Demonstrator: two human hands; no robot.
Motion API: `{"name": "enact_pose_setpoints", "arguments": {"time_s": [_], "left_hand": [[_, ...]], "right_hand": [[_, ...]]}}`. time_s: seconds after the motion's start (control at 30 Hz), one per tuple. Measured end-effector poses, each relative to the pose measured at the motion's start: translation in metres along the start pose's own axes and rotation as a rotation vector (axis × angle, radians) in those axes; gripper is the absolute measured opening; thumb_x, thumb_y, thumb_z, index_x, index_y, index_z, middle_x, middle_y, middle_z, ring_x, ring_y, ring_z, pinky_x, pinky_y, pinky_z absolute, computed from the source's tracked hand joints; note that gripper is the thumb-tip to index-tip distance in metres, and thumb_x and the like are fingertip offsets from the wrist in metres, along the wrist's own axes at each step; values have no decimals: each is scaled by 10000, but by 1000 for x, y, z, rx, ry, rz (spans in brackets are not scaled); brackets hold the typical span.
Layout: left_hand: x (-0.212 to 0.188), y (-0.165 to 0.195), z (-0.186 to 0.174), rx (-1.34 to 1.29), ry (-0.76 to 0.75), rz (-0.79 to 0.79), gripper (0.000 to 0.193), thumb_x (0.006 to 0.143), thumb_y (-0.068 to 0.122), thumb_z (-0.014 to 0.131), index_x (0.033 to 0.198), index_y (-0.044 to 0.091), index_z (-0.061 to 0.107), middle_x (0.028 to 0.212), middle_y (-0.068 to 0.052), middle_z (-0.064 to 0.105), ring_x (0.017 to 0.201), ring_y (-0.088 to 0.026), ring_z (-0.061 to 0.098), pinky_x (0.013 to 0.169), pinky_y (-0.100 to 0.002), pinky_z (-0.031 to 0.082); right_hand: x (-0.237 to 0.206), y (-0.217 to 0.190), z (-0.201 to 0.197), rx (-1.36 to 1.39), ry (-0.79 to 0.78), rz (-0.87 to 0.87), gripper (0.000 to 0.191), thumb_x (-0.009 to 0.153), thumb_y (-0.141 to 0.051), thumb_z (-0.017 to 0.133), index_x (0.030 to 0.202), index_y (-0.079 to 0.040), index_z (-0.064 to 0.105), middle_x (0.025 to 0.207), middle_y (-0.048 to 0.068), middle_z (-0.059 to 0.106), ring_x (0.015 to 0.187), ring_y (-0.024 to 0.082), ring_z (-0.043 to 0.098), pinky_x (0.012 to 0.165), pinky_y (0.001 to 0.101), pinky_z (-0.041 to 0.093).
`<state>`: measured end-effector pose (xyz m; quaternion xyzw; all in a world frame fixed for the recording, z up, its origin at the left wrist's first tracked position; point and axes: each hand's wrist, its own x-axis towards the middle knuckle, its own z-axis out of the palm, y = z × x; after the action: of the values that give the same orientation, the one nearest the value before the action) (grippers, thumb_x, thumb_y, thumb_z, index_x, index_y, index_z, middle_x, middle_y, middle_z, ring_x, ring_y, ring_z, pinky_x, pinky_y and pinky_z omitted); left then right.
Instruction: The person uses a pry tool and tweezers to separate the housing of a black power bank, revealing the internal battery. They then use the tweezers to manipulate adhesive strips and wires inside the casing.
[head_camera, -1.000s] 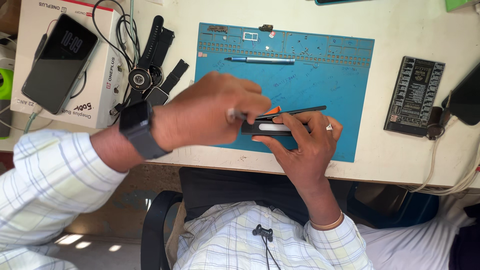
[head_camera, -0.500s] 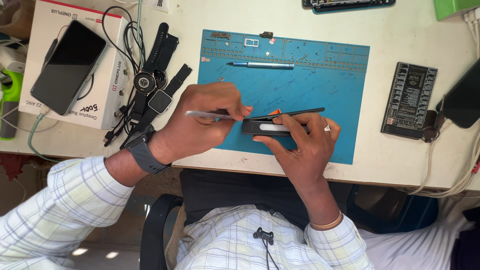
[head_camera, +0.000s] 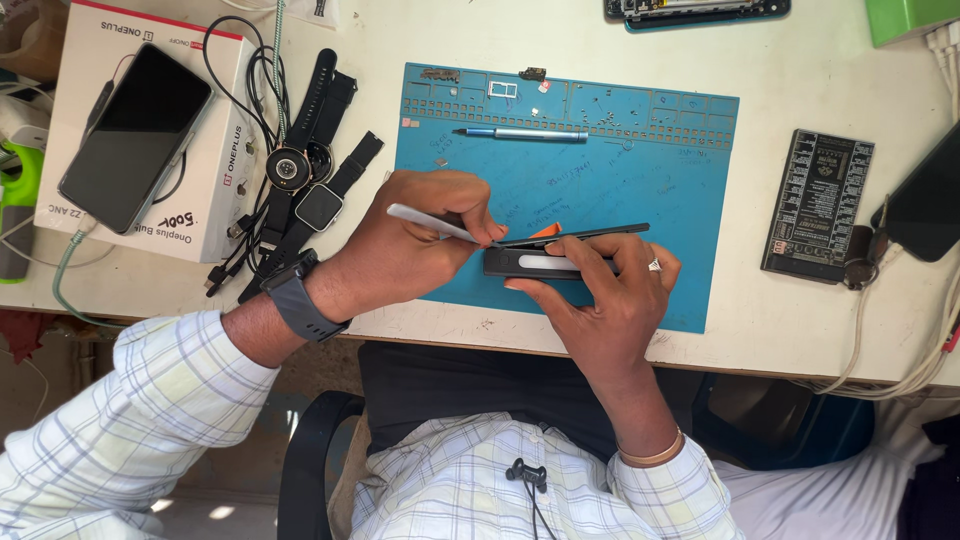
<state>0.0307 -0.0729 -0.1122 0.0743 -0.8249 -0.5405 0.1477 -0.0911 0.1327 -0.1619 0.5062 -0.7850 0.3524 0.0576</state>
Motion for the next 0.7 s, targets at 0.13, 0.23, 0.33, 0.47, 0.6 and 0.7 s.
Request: {"name": "enact_pose_setpoints", "arguments": {"time_s": [0.13, 0.23, 0.33, 0.47, 0.6, 0.7], "left_hand": [[13, 9, -4, 134, -86, -22, 160, 760, -147, 614, 788, 5, 573, 792, -92, 706, 818, -220, 770, 636, -337, 554], [9, 21, -6, 440, -224, 64, 150, 772, -78, 637, 859, 43, 628, 823, -105, 678, 745, -281, 731, 593, -388, 527], [-3, 32, 7, 817, -209, 452, 71, 837, 58, 666, 848, 79, 599, 888, -89, 644, 874, -289, 745, 635, -348, 572], [-12, 33, 14, 1080, -152, 727, 215, 871, 125, 664, 738, 96, 498, 835, -65, 583, 1029, -299, 772, 746, -303, 636], [-13, 29, 12, 968, -135, 706, 208, 859, 111, 680, 747, 79, 507, 852, -81, 595, 997, -294, 769, 764, -329, 627], [-18, 28, 3, 691, -120, 491, 111, 811, 18, 688, 809, 41, 579, 908, -115, 647, 943, -278, 760, 696, -354, 590]], "right_hand": [[1, -1, 0, -9, -4, 7, 516, 752, -518, 897, 1051, -117, 769, 892, -20, 614, 878, 155, 533, 955, 414, 313], [0, -1, -1, -12, -8, 14, 533, 751, -519, 897, 1079, -116, 775, 891, -20, 610, 870, 151, 530, 953, 412, 318], [0, 0, 0, -2, -5, 20, 532, 757, -488, 905, 1112, -113, 780, 910, -22, 614, 857, 148, 521, 947, 409, 319], [1, 0, -1, -8, -14, 8, 473, 782, -425, 911, 1126, -129, 777, 955, -33, 625, 878, 139, 533, 965, 410, 320], [1, -3, -3, 2, -31, 13, 475, 781, -439, 909, 1130, -139, 793, 944, -29, 620, 857, 141, 518, 960, 416, 317], [2, -4, -4, -20, -29, 17, 507, 762, -494, 893, 1114, -142, 796, 924, -19, 614, 863, 158, 508, 964, 421, 316]]}}
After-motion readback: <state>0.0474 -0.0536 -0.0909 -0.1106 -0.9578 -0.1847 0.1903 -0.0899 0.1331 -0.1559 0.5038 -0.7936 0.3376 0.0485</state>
